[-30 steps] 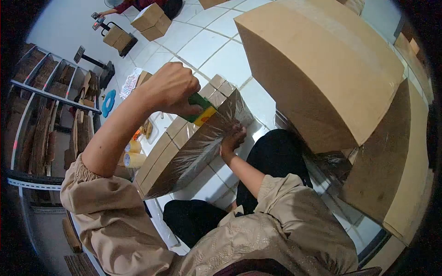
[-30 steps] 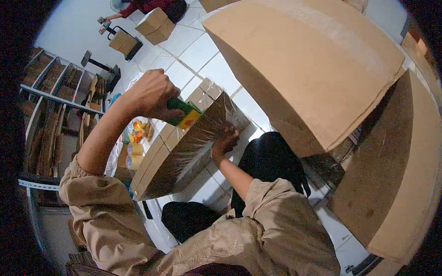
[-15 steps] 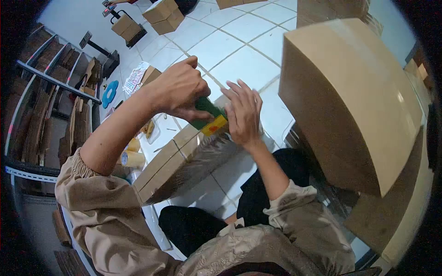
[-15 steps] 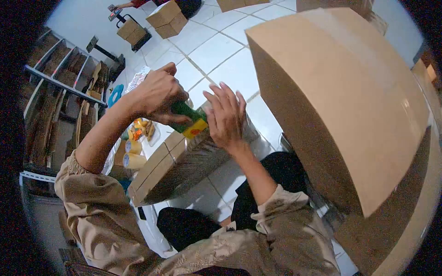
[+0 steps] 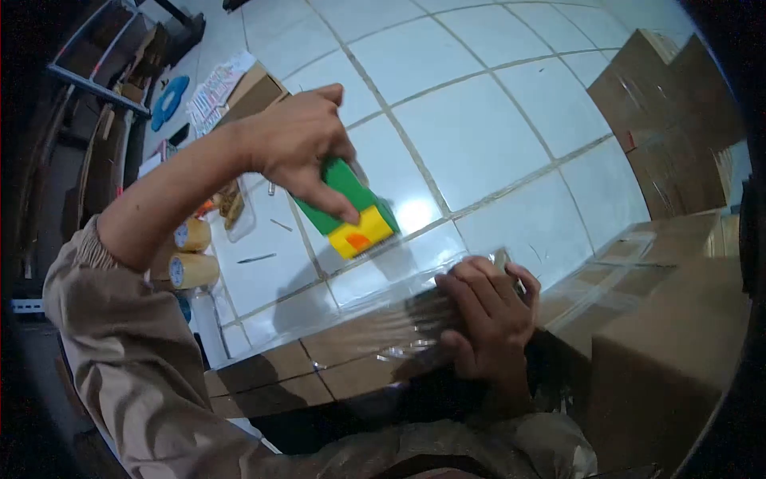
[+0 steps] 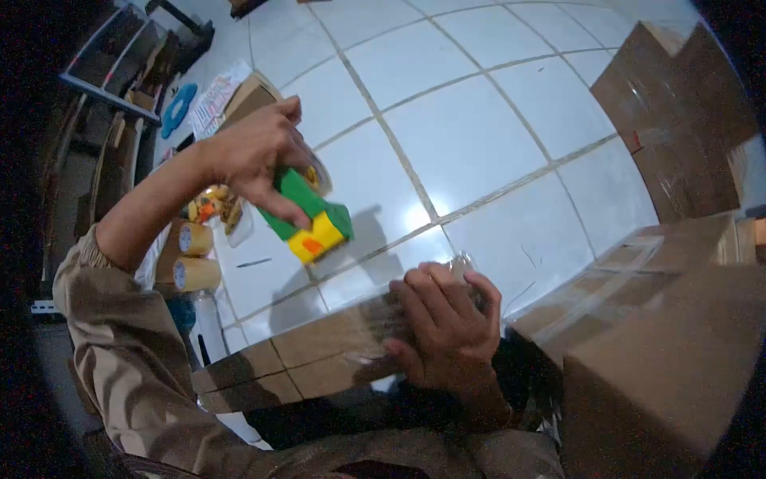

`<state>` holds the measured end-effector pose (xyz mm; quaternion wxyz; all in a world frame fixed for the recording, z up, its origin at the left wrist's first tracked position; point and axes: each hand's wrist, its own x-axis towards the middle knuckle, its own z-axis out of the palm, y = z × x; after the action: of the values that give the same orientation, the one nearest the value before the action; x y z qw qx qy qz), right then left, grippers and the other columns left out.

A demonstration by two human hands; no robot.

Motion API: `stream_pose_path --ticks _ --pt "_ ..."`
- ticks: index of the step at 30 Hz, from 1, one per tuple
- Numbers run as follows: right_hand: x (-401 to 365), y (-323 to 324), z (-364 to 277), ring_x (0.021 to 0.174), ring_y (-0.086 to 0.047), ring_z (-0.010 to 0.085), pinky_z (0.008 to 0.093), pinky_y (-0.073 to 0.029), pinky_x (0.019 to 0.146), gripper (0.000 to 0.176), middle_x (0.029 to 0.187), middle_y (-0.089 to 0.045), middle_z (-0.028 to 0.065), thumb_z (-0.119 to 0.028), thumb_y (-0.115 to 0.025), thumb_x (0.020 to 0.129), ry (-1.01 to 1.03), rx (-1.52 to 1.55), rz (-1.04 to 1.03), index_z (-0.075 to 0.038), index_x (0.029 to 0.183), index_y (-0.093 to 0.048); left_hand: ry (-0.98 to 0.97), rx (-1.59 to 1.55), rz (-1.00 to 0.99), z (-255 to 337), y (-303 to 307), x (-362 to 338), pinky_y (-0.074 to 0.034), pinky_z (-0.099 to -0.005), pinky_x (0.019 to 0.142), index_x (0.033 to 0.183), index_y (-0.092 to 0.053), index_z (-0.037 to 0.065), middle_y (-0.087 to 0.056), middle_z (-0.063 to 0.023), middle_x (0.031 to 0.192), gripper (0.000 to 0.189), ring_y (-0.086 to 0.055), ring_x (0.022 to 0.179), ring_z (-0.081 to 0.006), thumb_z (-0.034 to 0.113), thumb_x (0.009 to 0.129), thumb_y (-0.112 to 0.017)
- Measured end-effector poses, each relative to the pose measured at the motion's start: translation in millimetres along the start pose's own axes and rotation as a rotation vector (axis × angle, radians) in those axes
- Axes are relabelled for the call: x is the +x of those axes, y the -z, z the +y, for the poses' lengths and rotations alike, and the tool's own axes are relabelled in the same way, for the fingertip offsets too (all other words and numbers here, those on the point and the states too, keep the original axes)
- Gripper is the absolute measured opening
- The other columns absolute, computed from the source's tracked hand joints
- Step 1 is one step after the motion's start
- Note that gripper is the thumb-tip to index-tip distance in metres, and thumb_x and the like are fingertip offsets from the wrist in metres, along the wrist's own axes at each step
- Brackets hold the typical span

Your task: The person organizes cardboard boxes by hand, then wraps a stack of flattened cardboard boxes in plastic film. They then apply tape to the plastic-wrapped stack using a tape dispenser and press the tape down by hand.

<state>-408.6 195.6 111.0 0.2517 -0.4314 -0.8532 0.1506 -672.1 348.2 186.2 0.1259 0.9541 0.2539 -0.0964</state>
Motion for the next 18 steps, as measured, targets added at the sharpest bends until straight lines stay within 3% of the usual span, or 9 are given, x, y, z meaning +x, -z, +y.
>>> stream_pose_path --ticks 2,3,4,7,9,10,12,14,18 --pt "3.0 3.0 -0.3 0.104 -0.052 0.0213 0.0457 -0.030 0.090 0.051 0.103 -0.058 0.0072 -0.051 -0.044 0.082 -0.024 -0.016 -0.028 -0.007 0.103 -0.059 0.027 -0.013 0.036 -48.2 -36.3 -3.6 -0.032 -0.0304 0.064 0.064 -0.067 0.008 -0.049 -0.0061 0.044 0.056 -0.036 0.049 -0.0223 0.063 0.061 -0.062" --pt "4.9 5.1 -0.8 0.104 -0.053 0.0203 0.0449 -0.031 0.087 0.051 0.103 -0.058 0.0059 -0.052 -0.046 0.081 -0.043 -0.038 -0.077 -0.008 0.104 -0.060 0.068 -0.028 -0.008 -69.9 -55.0 -3.4 -0.031 -0.0315 0.065 0.070 -0.068 0.010 -0.051 -0.0053 0.047 0.053 -0.040 0.049 -0.0218 0.062 0.060 -0.065" --pt "6.4 7.3 -1.0 0.104 -0.053 0.0192 0.0441 -0.032 0.085 0.051 0.104 -0.058 0.0046 -0.052 -0.048 0.080 -0.060 -0.062 -0.127 -0.010 0.104 -0.060 0.108 -0.043 -0.051 -84.4 -76.4 -0.9 -0.029 -0.0327 0.067 0.077 -0.069 0.011 -0.054 -0.0044 0.051 0.052 -0.044 0.050 -0.0212 0.060 0.060 -0.067" --pt "10.0 9.4 0.0 0.104 -0.053 0.0169 0.0421 -0.033 0.079 0.050 0.104 -0.058 0.0013 -0.053 -0.053 0.076 -0.074 -0.088 -0.207 -0.013 0.105 -0.061 0.058 -0.147 0.012 -102.1 -158.4 20.8 -0.029 -0.0323 0.066 0.076 -0.069 0.012 -0.054 -0.0051 0.051 0.052 -0.044 0.048 -0.0218 0.061 0.061 -0.066" --pt "13.2 10.7 -2.7 0.103 -0.053 0.0163 0.0418 -0.032 0.078 0.050 0.103 -0.058 0.0006 -0.054 -0.054 0.075 -0.090 -0.103 -0.256 -0.015 0.105 -0.061 -0.035 -0.233 0.093 -77.3 -191.1 45.3 -0.032 -0.0319 0.062 0.058 -0.064 0.009 -0.051 -0.0074 0.046 0.057 -0.040 0.046 -0.0258 0.065 0.062 -0.058" --pt "15.2 13.1 -4.2 0.103 -0.053 0.0160 0.0422 -0.032 0.078 0.048 0.103 -0.057 -0.0001 -0.054 -0.054 0.075 -0.095 -0.111 -0.303 -0.019 0.107 -0.061 -0.033 -0.251 0.102 -63.1 -194.7 54.9 -0.032 -0.0319 0.062 0.058 -0.064 0.009 -0.051 -0.0074 0.046 0.057 -0.040 0.046 -0.0258 0.065 0.062 -0.058" --pt "17.4 13.9 -5.7 0.103 -0.052 0.0157 0.0426 -0.031 0.078 0.047 0.103 -0.057 -0.0007 -0.055 -0.054 0.074 -0.097 -0.123 -0.368 -0.023 0.108 -0.061 -0.020 -0.171 -0.149 -36.4 -186.6 67.8 -0.032 -0.0321 0.061 0.057 -0.064 0.010 -0.052 -0.0074 0.047 0.055 -0.042 0.045 -0.0261 0.064 0.063 -0.058" --pt "17.7 13.3 -9.0 0.102 -0.051 0.0154 0.0442 -0.030 0.079 0.044 0.103 -0.054 -0.0017 -0.056 -0.055 0.073 -0.074 -0.206 -0.373 -0.031 0.108 -0.060 -0.001 -0.160 -0.183 -19.4 -171.8 70.1 -0.032 -0.0322 0.060 0.056 -0.063 0.010 -0.052 -0.0077 0.047 0.055 -0.042 0.045 -0.0257 0.064 0.063 -0.058" --pt "13.5 8.6 -13.7 0.102 -0.049 0.0157 0.0459 -0.029 0.081 0.042 0.105 -0.052 -0.0013 -0.056 -0.055 0.073 -0.079 -0.239 -0.330 -0.033 0.108 -0.061 0.037 -0.073 -0.262 2.4 -156.0 75.4 -0.032 -0.0324 0.060 0.056 -0.063 0.009 -0.054 -0.0088 0.049 0.052 -0.044 0.046 -0.0250 0.060 0.062 -0.060"
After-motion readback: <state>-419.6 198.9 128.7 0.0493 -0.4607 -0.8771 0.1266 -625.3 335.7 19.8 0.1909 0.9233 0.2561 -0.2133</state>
